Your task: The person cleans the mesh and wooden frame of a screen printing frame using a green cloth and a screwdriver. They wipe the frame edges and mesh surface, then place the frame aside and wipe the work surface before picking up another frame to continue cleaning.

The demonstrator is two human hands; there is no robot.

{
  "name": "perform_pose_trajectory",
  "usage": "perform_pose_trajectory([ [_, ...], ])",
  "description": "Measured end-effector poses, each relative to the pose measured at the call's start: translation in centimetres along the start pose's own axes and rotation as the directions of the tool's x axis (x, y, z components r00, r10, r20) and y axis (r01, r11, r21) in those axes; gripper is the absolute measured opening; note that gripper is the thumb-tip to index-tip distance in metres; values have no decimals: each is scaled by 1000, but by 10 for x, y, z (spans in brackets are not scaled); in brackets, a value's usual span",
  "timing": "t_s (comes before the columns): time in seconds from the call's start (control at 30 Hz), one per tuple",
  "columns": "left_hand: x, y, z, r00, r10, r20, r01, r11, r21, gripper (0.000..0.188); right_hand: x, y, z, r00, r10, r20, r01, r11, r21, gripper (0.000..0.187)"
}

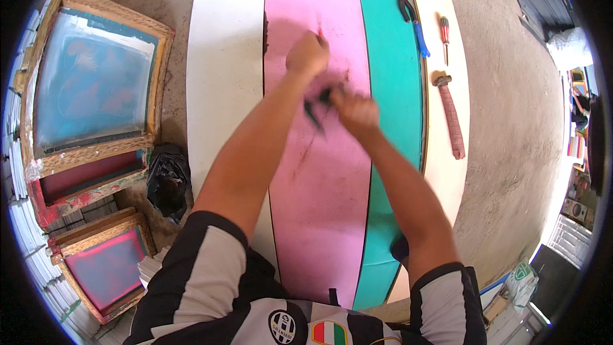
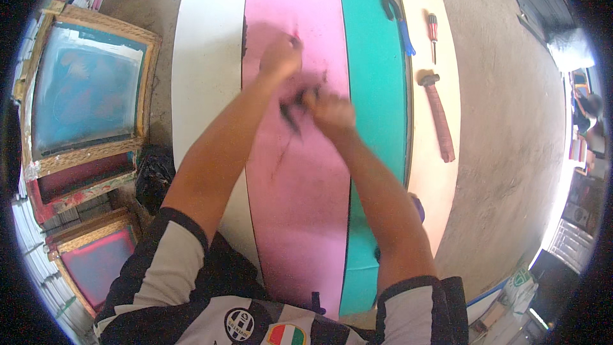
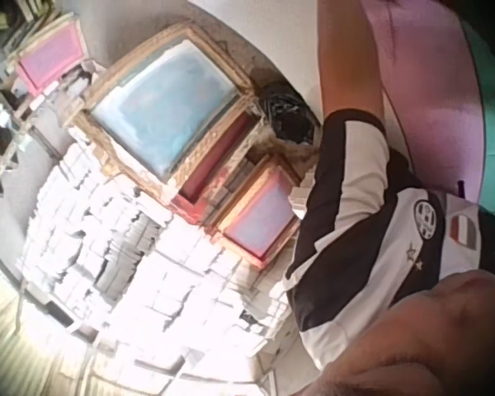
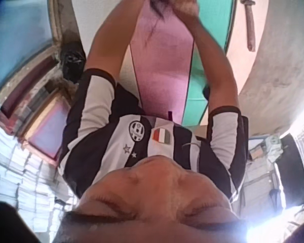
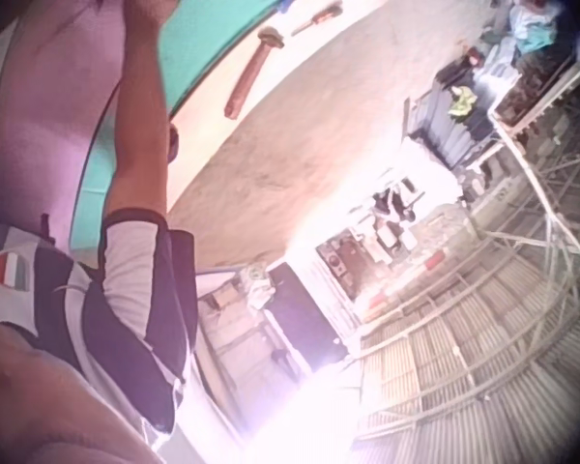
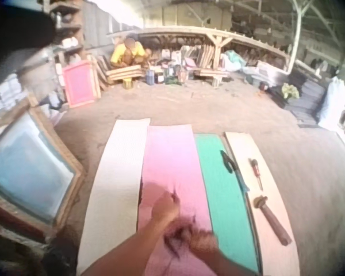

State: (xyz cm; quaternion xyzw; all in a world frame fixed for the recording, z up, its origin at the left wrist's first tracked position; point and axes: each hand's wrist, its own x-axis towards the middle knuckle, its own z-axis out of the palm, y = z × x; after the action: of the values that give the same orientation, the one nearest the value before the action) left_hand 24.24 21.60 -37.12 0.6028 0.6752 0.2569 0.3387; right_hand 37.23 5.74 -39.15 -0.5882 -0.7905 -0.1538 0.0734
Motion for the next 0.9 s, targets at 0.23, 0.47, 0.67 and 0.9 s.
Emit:
perform_pose_trajectory([
  [0.23, -106, -28, -93, 991, -129, 22, 127, 915, -384, 30, -76, -56, -111, 420, -676, 605, -33, 655, 755, 50],
  [0.47, -224, -63, -121, 903, -365, 227, 419, 626, -658, 22, -5, -32, 85, 951, -253, 176, 208, 949, 236, 16],
  [0.67, -198, -125, -150, 902, -431, -4, 281, 595, -753, 25, -6, -88, -36, 826, -298, 478, -143, 709, 690, 15],
  [0.9, -194, -108, -154, 895, -446, 19, 294, 557, -777, 17, -11, -79, 9, 896, -261, 360, 150, 940, 307, 19],
])
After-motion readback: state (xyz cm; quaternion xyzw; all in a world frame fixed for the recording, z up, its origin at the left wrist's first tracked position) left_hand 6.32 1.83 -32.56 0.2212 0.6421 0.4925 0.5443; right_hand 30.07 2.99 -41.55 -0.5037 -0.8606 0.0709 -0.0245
